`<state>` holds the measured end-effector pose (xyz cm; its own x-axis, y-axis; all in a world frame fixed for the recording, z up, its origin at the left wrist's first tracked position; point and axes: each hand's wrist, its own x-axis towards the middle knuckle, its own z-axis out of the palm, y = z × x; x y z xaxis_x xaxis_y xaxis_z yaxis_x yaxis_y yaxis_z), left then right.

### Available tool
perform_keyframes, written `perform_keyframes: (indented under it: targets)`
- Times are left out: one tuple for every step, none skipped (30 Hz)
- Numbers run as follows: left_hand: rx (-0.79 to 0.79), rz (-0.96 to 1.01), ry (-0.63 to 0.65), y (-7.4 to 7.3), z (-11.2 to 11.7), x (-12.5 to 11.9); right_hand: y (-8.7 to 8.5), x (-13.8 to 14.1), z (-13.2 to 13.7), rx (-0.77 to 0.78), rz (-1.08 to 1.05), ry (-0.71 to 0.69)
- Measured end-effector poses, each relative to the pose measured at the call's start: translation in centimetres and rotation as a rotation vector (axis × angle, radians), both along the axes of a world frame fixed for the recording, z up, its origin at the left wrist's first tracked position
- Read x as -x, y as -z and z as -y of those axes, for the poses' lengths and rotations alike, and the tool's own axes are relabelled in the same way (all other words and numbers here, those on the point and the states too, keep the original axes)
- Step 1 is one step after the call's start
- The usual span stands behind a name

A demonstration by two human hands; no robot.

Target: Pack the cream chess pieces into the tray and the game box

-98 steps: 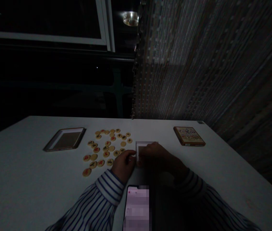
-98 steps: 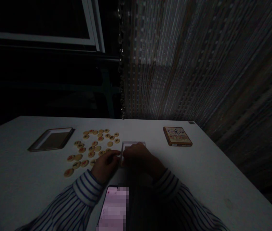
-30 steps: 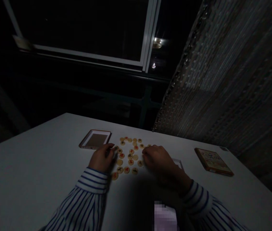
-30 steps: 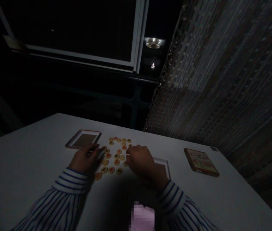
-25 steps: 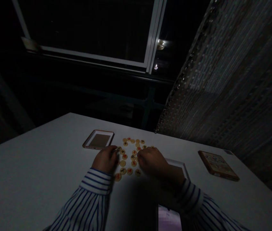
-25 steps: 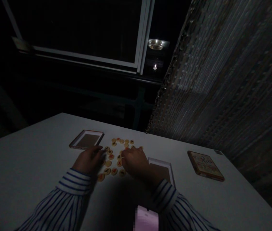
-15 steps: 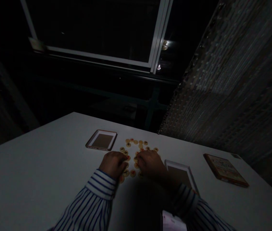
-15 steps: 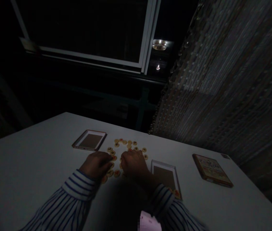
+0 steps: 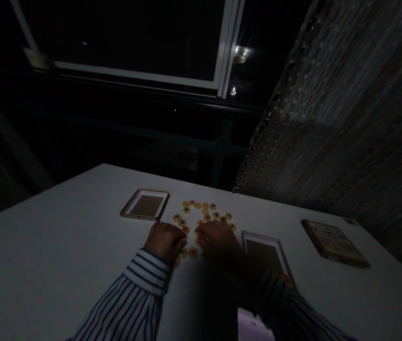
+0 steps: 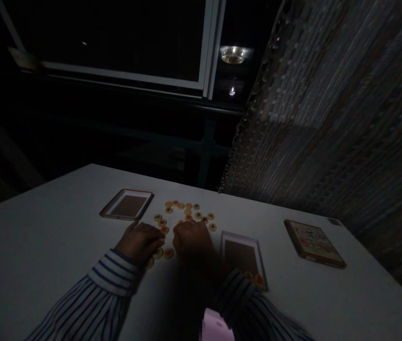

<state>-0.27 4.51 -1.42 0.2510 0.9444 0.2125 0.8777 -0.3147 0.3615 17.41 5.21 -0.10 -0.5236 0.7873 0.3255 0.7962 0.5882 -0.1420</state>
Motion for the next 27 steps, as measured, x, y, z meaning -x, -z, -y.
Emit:
perform_keyframes:
  targets:
    - [-0.001, 0.0, -0.002, 0.0, 0.0, 0.0, 0.1, 0.0, 0.0, -0.003, -0.001, -0.002]
    - [0.0, 0.001, -0.004, -0.1, 0.0, 0.0, 0.1, 0.0, 0.1, -0.006, 0.003, -0.003]
    - [0.004, 0.001, -0.004, -0.1, 0.0, 0.1, 0.2, 0.0, 0.1, -0.01, 0.01, -0.001]
    - [0.012, 0.003, -0.004, -0.2, 0.0, 0.1, 0.2, 0.0, 0.1, -0.014, 0.018, 0.002]
    - [0.022, 0.004, 0.001, -0.3, 0.1, 0.1, 0.3, 0.0, 0.1, -0.017, 0.026, 0.004]
    - [0.031, 0.008, 0.007, -0.3, 0.1, 0.1, 0.3, -0.1, 0.1, -0.02, 0.031, 0.006]
    - [0.039, 0.014, 0.013, -0.4, 0.1, 0.2, 0.3, -0.1, 0.1, -0.02, 0.035, 0.007]
    - [0.042, 0.02, 0.017, -0.4, 0.0, 0.2, 0.4, -0.1, 0.0, -0.016, 0.038, 0.005]
    - [0.042, 0.026, 0.018, -0.4, 0.0, 0.2, 0.4, -0.1, 0.0, -0.012, 0.039, 0.004]
    - [0.042, 0.03, 0.015, -0.4, 0.0, 0.3, 0.4, -0.2, 0.0, -0.009, 0.039, 0.002]
    - [0.041, 0.031, 0.013, -0.3, 0.0, 0.3, 0.4, -0.2, -0.1, -0.006, 0.038, 0.002]
    - [0.038, 0.029, 0.01, -0.3, -0.1, 0.3, 0.4, -0.2, -0.1, -0.004, 0.037, 0.003]
    - [0.035, 0.027, 0.009, -0.3, -0.1, 0.4, 0.4, -0.2, -0.1, -0.003, 0.037, 0.004]
    - [0.029, 0.026, 0.008, -0.3, -0.2, 0.4, 0.4, -0.2, -0.2, -0.005, 0.036, 0.005]
    - [0.021, 0.033, 0.011, -0.3, -0.2, 0.5, 0.4, -0.2, -0.2, -0.009, 0.031, 0.004]
    - [0.014, 0.053, 0.015, -0.4, -0.2, 0.6, 0.4, -0.2, -0.2, -0.017, 0.024, 0.002]
    - [0.01, 0.084, 0.022, -0.5, -0.2, 0.7, 0.5, -0.2, -0.2, -0.028, 0.012, 0.001]
    - [0.004, 0.129, 0.022, -0.6, -0.2, 0.7, 0.5, -0.2, -0.2, -0.04, -0.002, 0.001]
    - [-0.006, 0.191, 0.011, -0.7, -0.2, 0.7, 0.5, -0.3, -0.2, -0.052, -0.018, 0.0]
    - [-0.015, 0.264, -0.009, -0.9, -0.2, 0.8, 0.5, -0.3, -0.2, -0.061, -0.033, -0.003]
    - [-0.019, 0.348, -0.037, -1.1, -0.1, 0.7, 0.5, -0.3, -0.2, -0.065, -0.046, -0.007]
    - [-0.014, 0.436, -0.065, -1.3, 0.0, 0.7, 0.5, -0.3, -0.2, -0.068, -0.058, -0.012]
    - [0.003, 0.528, -0.088, -1.5, 0.1, 0.6, 0.4, -0.2, -0.2, -0.071, -0.072, -0.014]
    - [0.027, 0.626, -0.104, -1.6, 0.2, 0.5, 0.4, -0.2, -0.2, -0.072, -0.086, -0.019]
    - [0.063, 0.728, -0.106, -1.7, 0.3, 0.3, 0.4, -0.2, -0.2, -0.073, -0.102, -0.025]
    - [0.092, 0.838, -0.108, -1.8, 0.3, 0.2, 0.3, -0.1, -0.1, -0.074, -0.12, -0.034]
    - [0.115, 0.95, -0.109, -1.8, 0.4, 0.1, 0.2, -0.1, -0.1, -0.077, -0.141, -0.044]
